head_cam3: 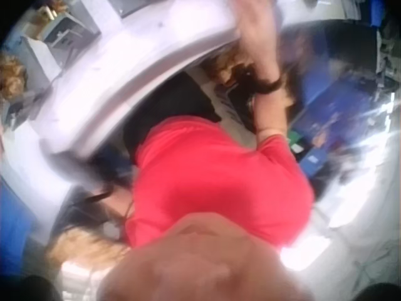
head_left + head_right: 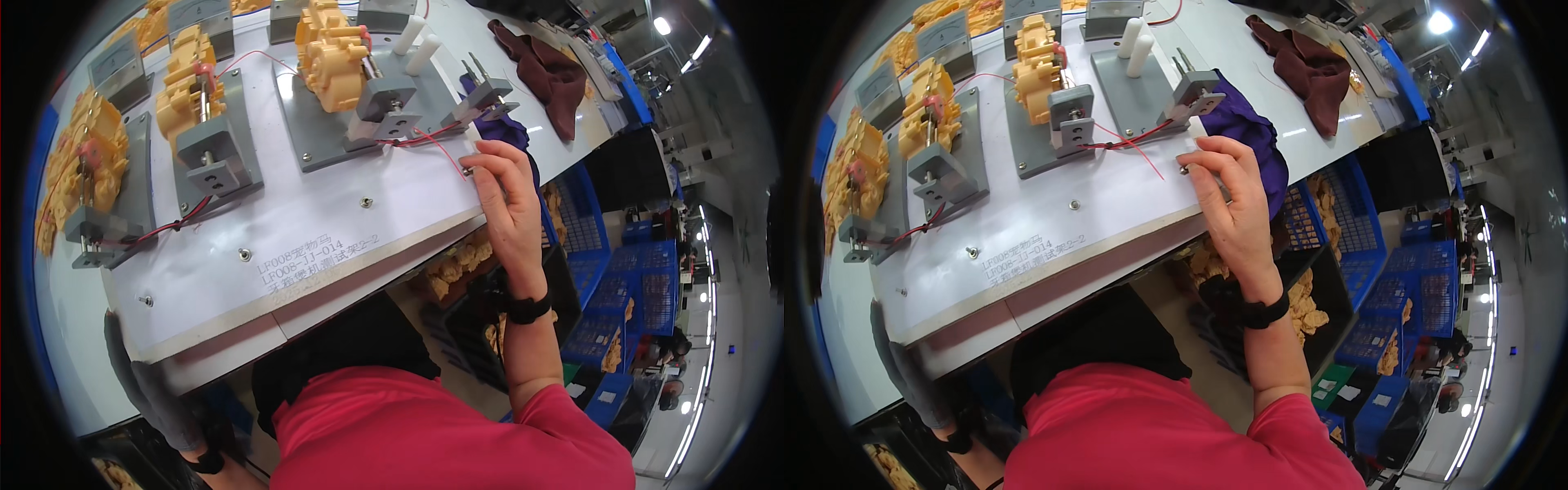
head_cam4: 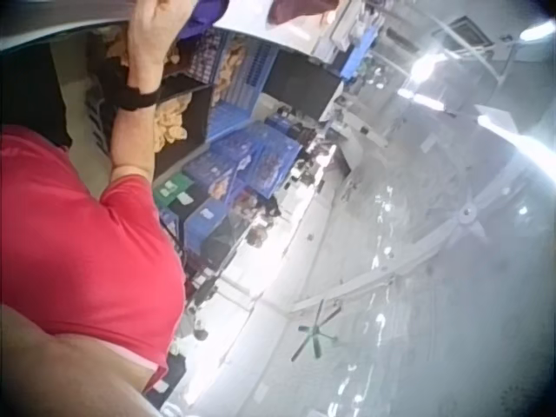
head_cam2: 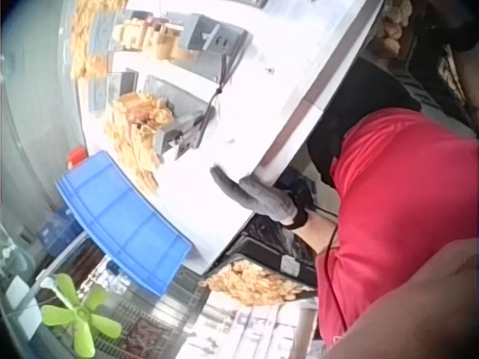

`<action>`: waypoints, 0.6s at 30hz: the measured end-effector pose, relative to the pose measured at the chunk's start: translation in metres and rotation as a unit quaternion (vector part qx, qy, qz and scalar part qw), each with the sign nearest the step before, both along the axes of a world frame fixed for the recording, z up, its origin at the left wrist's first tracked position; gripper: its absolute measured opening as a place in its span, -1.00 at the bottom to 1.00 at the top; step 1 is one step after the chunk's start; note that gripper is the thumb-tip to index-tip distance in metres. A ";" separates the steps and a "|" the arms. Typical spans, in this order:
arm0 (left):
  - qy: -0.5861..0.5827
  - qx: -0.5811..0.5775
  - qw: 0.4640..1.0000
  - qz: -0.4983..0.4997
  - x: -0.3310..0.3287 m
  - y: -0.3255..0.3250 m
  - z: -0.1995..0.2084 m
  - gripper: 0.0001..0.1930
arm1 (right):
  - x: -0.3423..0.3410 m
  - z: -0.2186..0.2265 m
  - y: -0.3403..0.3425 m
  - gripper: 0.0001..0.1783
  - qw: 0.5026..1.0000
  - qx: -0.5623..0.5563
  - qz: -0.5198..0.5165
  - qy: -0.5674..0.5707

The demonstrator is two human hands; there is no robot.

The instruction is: The person places yellow plastic components into metal clamps on a white board, connects red wires to terminals, and adjusts the setup. They handle the components one at a time, securing them in the clamps and attaching wires before moving to the next unit.

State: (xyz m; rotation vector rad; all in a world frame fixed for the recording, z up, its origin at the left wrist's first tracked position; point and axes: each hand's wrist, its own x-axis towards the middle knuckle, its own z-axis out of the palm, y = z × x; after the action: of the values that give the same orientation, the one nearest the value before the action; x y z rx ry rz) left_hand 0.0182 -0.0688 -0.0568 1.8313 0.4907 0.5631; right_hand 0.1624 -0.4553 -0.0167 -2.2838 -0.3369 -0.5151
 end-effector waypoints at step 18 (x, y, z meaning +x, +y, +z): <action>0.019 0.055 0.998 -0.015 0.000 0.004 0.004 -0.40 | -0.001 0.017 0.075 -0.88 0.982 -0.106 0.149 -0.039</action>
State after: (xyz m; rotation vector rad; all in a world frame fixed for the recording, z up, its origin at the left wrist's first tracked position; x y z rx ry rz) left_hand 0.0179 -0.0650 -0.0532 1.9546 0.4649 0.5438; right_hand 0.1618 -0.3806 0.0002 -2.3611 -0.7919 -0.4319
